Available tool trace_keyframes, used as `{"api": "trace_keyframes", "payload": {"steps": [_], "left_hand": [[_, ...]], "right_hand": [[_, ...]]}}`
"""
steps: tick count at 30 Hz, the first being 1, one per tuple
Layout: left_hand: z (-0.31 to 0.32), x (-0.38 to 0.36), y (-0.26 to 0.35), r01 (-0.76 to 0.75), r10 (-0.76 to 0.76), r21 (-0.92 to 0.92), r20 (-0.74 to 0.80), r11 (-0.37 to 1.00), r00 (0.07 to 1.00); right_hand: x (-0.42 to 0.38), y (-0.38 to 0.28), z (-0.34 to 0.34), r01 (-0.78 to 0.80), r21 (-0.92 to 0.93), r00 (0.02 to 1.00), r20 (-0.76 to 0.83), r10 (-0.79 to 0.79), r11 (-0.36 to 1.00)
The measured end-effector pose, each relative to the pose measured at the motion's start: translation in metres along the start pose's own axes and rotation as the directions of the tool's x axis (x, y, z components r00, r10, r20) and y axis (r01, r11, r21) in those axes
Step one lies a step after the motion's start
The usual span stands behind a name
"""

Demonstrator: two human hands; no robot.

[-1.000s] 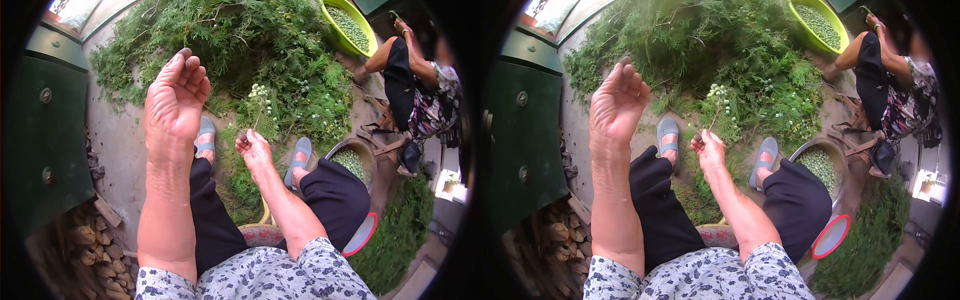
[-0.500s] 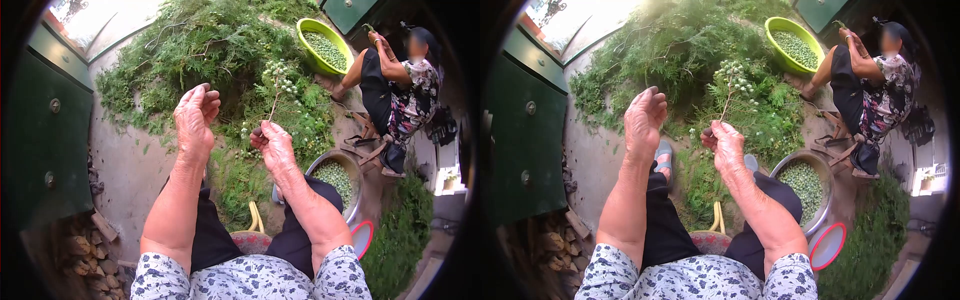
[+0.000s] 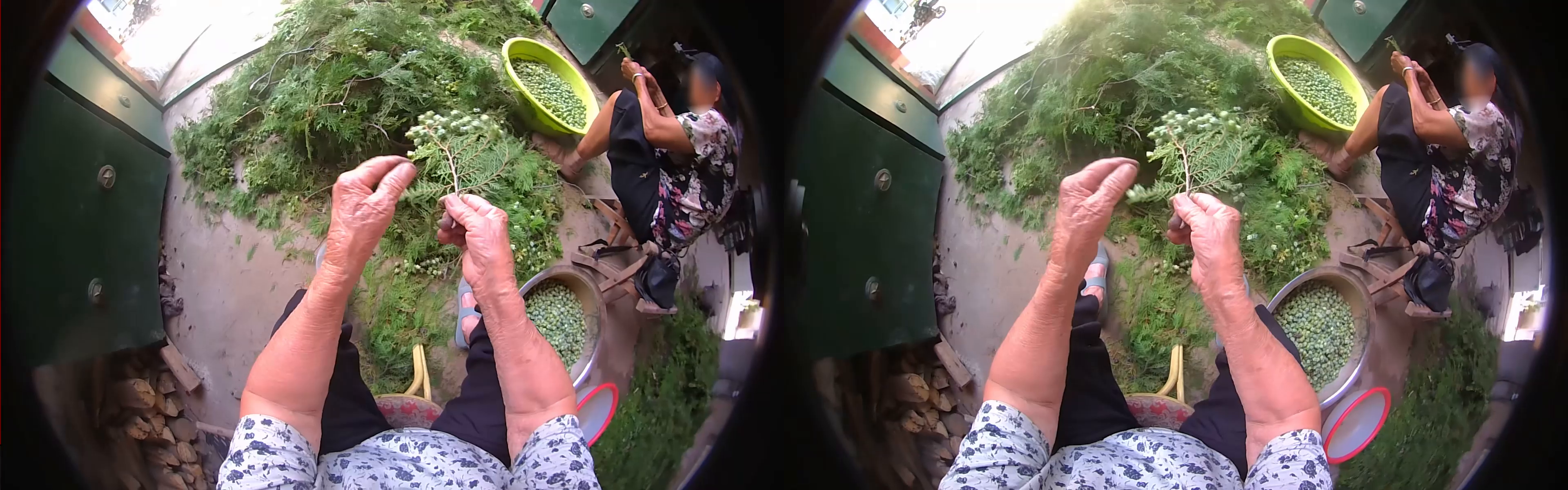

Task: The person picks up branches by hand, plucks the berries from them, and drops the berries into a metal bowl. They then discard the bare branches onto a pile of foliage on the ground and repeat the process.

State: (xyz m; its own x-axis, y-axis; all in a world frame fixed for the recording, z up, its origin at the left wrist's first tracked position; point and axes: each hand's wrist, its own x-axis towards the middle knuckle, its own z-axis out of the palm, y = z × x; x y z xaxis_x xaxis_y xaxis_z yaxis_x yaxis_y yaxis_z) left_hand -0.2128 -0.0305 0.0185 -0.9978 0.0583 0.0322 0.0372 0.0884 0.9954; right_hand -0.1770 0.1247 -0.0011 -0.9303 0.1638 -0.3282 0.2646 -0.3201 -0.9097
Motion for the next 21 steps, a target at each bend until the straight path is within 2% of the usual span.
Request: {"api": "trace_keyframes", "payload": {"steps": [1,2,4,5,6,8,10,12,14,15,16,18,21], "left_hand": [[0.002,0.000,-0.006,0.054,-0.053,-0.014,0.080,0.998,0.995],[0.005,0.001,-0.013,0.045,-0.049,0.033,0.135,0.998,0.990],[0.007,0.002,-0.020,0.125,-0.144,0.093,0.234,0.988,0.962],[0.008,0.002,-0.021,0.127,-0.145,0.093,0.230,0.988,0.962],[0.009,0.000,-0.021,0.132,-0.135,0.027,0.252,0.991,0.958],[0.009,-0.002,-0.019,0.142,-0.126,-0.040,0.272,0.989,0.954],[0.005,-0.002,-0.007,0.233,-0.188,-0.096,0.341,0.968,0.921],[0.003,-0.003,-0.001,0.244,-0.193,-0.102,0.360,0.964,0.913],[0.003,-0.005,0.002,0.339,-0.259,-0.071,0.503,0.938,0.824],[0.004,-0.007,-0.002,0.347,-0.228,-0.121,0.553,0.930,0.802],[0.006,-0.008,-0.002,0.350,-0.229,-0.120,0.557,0.929,0.798],[0.010,-0.012,-0.001,0.485,-0.254,-0.341,0.542,0.805,0.801],[0.018,-0.015,-0.005,0.523,-0.262,-0.358,0.570,0.773,0.779]], "right_hand": [[-0.001,-0.005,-0.001,-0.013,-0.051,1.000,-0.002,0.013,0.999],[-0.001,-0.009,-0.003,-0.018,-0.052,1.000,0.004,0.018,0.998],[0.000,-0.016,-0.008,-0.069,-0.008,0.986,0.151,0.069,0.998],[0.002,-0.017,-0.011,-0.087,0.001,0.978,0.191,0.085,0.996],[0.003,-0.019,-0.015,-0.090,0.001,0.977,0.192,0.088,0.996],[0.005,-0.026,-0.020,-0.201,0.119,0.927,0.345,0.149,0.972],[0.006,-0.038,-0.022,-0.204,0.083,0.925,0.344,0.164,0.975],[0.011,-0.046,-0.028,-0.170,-0.035,0.891,0.422,0.169,0.985],[0.011,-0.050,-0.029,-0.167,-0.058,0.896,0.409,0.176,0.984],[0.010,-0.052,-0.030,-0.158,-0.094,0.890,0.417,0.183,0.983],[0.010,-0.053,-0.030,-0.146,-0.129,0.886,0.425,0.188,0.981],[0.010,-0.051,-0.031,-0.132,-0.135,0.895,0.410,0.176,0.982],[0.011,-0.049,-0.032,-0.020,-0.228,0.890,0.440,0.121,0.973]]}}
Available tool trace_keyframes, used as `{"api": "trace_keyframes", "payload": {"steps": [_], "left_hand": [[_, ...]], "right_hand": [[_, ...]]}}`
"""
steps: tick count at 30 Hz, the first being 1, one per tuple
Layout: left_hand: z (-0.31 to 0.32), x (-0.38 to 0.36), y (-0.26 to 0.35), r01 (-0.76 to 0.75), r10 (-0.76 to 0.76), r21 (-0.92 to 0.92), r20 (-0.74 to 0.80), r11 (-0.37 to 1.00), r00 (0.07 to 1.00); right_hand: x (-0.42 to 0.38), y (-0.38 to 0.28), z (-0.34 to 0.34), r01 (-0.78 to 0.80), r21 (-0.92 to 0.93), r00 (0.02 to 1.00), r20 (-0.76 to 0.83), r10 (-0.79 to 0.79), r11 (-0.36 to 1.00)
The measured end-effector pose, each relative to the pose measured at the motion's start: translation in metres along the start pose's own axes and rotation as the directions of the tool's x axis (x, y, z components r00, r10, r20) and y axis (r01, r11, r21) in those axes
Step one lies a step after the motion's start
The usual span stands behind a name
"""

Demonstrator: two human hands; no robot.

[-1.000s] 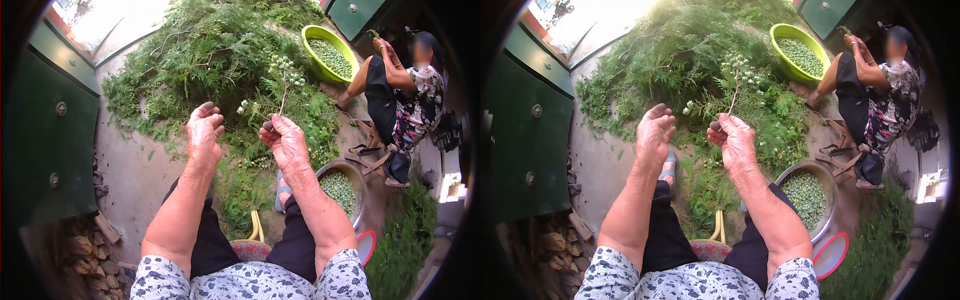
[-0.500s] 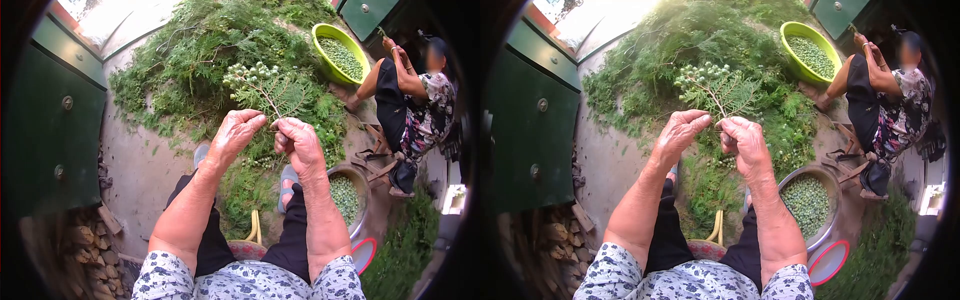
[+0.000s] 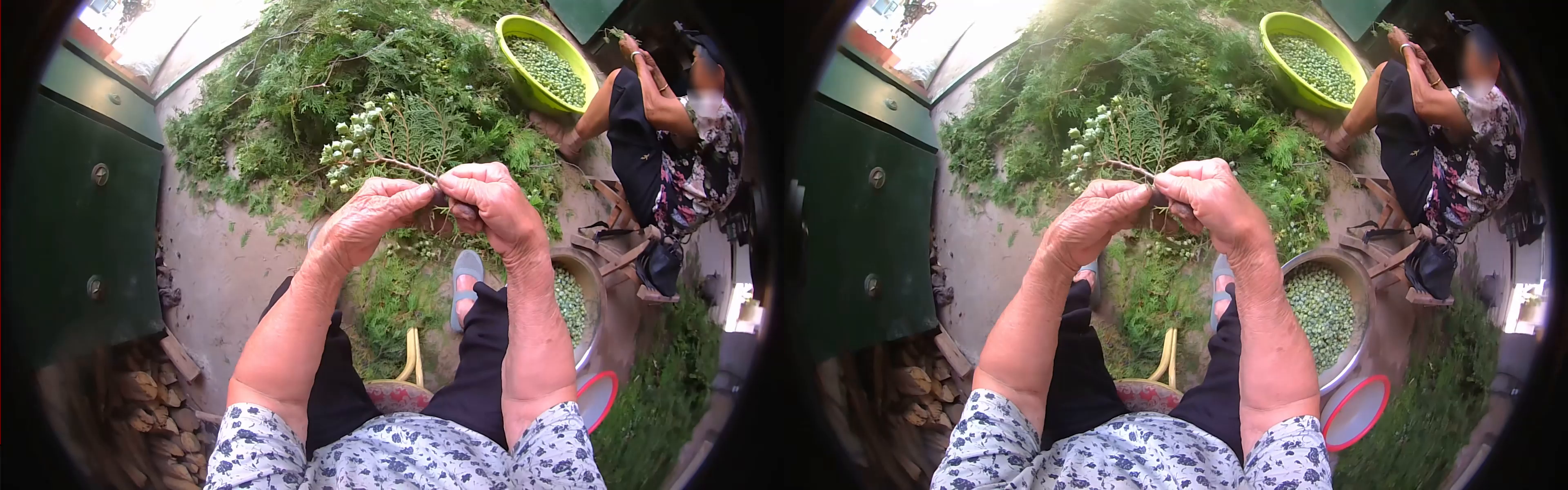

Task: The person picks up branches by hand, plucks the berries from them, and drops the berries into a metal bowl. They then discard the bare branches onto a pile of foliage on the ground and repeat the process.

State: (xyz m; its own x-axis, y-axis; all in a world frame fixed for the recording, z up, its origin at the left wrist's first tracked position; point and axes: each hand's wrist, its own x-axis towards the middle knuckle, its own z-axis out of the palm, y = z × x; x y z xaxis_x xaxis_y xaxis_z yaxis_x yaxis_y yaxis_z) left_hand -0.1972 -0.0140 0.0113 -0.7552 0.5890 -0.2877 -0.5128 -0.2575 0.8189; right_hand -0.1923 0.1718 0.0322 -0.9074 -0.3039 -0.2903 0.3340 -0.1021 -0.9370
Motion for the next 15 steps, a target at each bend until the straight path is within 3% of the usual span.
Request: {"api": "trace_keyframes", "payload": {"steps": [10,13,15], "left_hand": [[0.004,0.003,-0.004,0.110,-0.111,-0.033,-0.044,0.993,0.993],[-0.006,0.005,-0.006,0.130,-0.120,-0.106,0.095,0.986,0.988],[-0.002,0.006,-0.008,0.135,-0.139,-0.118,-0.028,0.984,0.990]], "right_hand": [[0.000,-0.007,0.000,-0.016,0.054,0.998,-0.057,0.019,0.998],[-0.001,-0.010,0.003,-0.013,0.091,0.997,-0.075,0.020,0.996],[-0.001,-0.010,0.007,-0.008,0.111,0.996,-0.090,0.018,0.994]]}}
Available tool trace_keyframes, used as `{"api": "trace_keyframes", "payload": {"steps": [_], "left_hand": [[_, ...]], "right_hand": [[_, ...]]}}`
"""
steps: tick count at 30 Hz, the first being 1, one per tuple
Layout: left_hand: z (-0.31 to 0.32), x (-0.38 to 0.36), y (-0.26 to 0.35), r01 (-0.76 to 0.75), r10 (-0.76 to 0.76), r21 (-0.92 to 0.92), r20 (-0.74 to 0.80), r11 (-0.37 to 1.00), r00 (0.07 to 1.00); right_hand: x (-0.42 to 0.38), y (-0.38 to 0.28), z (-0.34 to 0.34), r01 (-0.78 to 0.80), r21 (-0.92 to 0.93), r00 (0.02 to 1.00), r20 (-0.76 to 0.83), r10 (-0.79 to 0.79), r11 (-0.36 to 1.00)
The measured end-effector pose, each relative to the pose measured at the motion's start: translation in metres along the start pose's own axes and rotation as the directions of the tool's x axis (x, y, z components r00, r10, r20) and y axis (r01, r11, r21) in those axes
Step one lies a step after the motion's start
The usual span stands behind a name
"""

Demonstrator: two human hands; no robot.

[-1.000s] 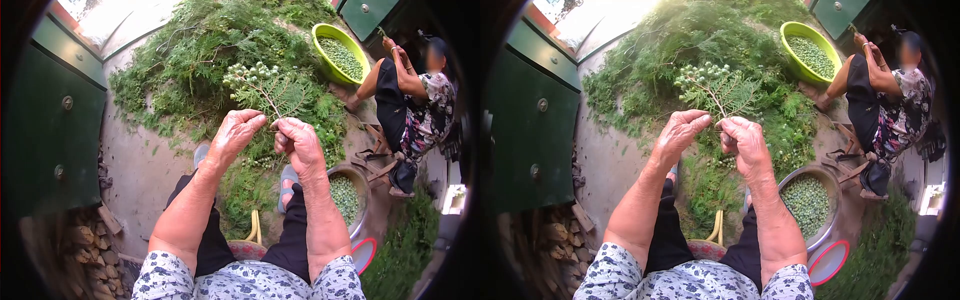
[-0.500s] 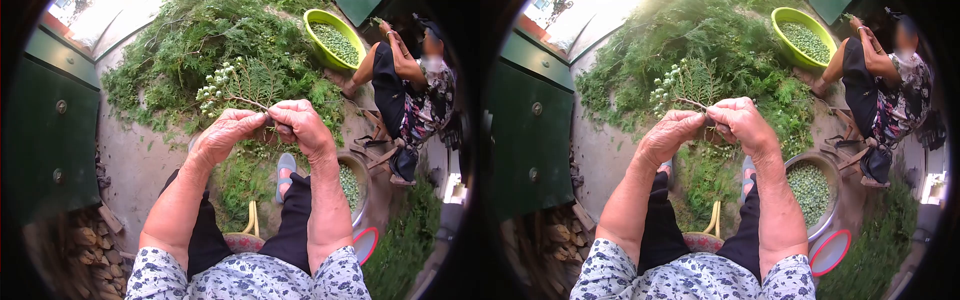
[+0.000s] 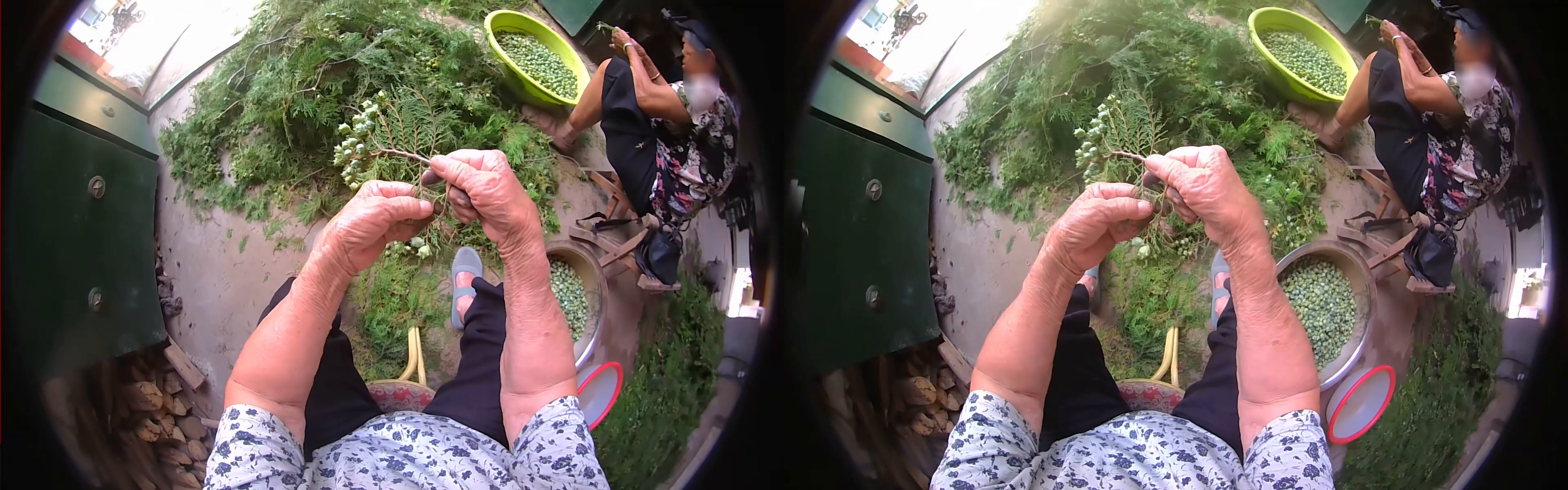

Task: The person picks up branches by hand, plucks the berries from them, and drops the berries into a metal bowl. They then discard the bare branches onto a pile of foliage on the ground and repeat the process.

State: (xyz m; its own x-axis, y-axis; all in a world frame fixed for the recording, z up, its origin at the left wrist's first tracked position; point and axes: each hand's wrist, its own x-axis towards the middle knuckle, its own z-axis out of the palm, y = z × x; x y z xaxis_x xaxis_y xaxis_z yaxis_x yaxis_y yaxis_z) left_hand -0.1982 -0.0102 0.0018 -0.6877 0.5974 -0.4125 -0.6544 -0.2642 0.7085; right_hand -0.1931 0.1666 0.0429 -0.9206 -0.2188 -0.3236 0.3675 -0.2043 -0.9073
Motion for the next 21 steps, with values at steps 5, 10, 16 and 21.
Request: {"api": "trace_keyframes", "payload": {"steps": [5,10,16,21], "left_hand": [[0.009,-0.001,0.003,-0.077,0.078,0.015,-0.096,0.997,0.992],[0.004,-0.003,0.002,-0.073,0.077,0.043,-0.092,0.996,0.993],[0.007,-0.011,0.009,-0.053,0.044,-0.079,-0.121,0.995,0.992],[0.009,-0.010,0.003,-0.091,0.083,-0.044,-0.164,0.995,0.983]], "right_hand": [[0.003,0.006,0.001,0.106,-0.113,0.979,-0.162,-0.123,0.988],[0.005,0.007,0.005,0.100,-0.062,0.961,-0.253,-0.113,0.993],[0.004,0.013,0.010,0.139,-0.063,0.952,-0.267,-0.151,0.988],[0.008,0.029,0.013,0.206,0.097,0.918,-0.364,-0.158,0.974]]}}
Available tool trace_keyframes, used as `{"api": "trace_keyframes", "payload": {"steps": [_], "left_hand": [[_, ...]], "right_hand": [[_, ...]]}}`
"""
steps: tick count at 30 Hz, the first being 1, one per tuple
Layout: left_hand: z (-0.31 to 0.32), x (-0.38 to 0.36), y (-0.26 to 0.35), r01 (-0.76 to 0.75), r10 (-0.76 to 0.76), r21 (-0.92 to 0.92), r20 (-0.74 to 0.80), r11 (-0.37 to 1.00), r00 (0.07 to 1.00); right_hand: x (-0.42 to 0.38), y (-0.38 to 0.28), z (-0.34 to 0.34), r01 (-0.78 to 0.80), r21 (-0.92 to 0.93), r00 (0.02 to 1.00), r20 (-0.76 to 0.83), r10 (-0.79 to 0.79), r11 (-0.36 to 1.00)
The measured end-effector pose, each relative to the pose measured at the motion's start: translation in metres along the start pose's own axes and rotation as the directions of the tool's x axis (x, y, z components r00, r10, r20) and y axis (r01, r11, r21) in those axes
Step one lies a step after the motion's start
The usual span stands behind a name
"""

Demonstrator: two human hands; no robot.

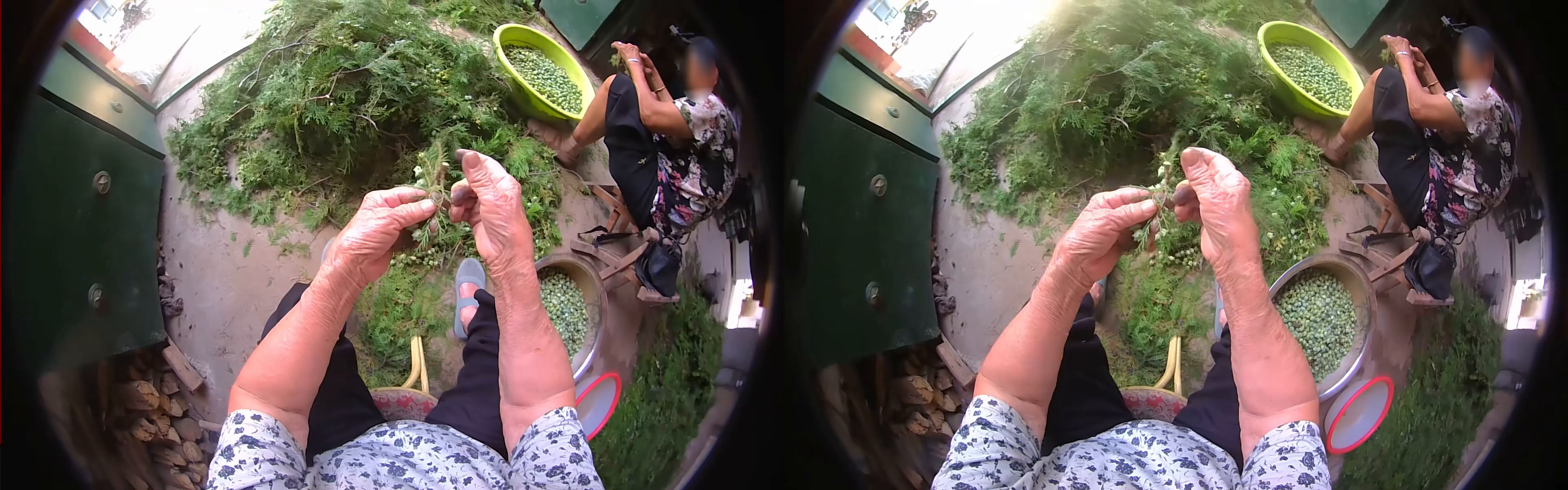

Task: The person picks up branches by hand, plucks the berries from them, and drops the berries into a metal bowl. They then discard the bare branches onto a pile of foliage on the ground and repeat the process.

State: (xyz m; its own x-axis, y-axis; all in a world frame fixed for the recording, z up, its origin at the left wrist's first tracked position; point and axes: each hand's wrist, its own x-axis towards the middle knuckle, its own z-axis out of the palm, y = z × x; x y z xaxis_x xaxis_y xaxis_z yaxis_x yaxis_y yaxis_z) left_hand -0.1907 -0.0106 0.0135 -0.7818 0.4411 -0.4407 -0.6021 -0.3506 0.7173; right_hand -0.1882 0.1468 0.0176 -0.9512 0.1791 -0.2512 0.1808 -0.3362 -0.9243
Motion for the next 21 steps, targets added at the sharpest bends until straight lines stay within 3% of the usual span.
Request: {"api": "trace_keyframes", "payload": {"steps": [2,7,10,11,13,14,21], "left_hand": [[-0.003,0.002,0.000,-0.033,0.032,-0.036,-0.011,0.999,0.999],[-0.004,0.006,0.001,-0.081,0.080,-0.004,-0.069,0.997,0.994],[0.001,0.003,0.000,-0.121,0.121,0.098,-0.001,0.988,0.993],[0.002,0.003,-0.001,-0.116,0.116,0.097,-0.001,0.989,0.993],[0.002,0.003,-0.001,-0.095,0.094,0.144,0.012,0.985,0.996],[0.002,0.003,0.000,-0.093,0.092,0.144,0.011,0.985,0.996],[-0.010,0.006,0.004,-0.137,0.153,0.181,-0.077,0.974,0.985]], "right_hand": [[-0.001,0.002,-0.001,0.000,-0.016,0.995,-0.097,-0.002,1.000],[-0.008,0.004,-0.002,-0.188,-0.160,0.982,-0.019,0.187,0.969],[-0.006,0.027,-0.003,-0.372,0.109,0.909,0.245,0.338,0.922],[-0.008,0.027,0.001,-0.375,0.110,0.908,0.242,0.341,0.921],[-0.011,0.024,0.010,-0.311,0.343,0.944,0.224,0.244,0.886],[-0.008,0.027,0.007,-0.334,0.411,0.941,0.195,0.275,0.848],[-0.003,0.027,0.000,-0.254,0.437,0.967,0.144,0.212,0.863]]}}
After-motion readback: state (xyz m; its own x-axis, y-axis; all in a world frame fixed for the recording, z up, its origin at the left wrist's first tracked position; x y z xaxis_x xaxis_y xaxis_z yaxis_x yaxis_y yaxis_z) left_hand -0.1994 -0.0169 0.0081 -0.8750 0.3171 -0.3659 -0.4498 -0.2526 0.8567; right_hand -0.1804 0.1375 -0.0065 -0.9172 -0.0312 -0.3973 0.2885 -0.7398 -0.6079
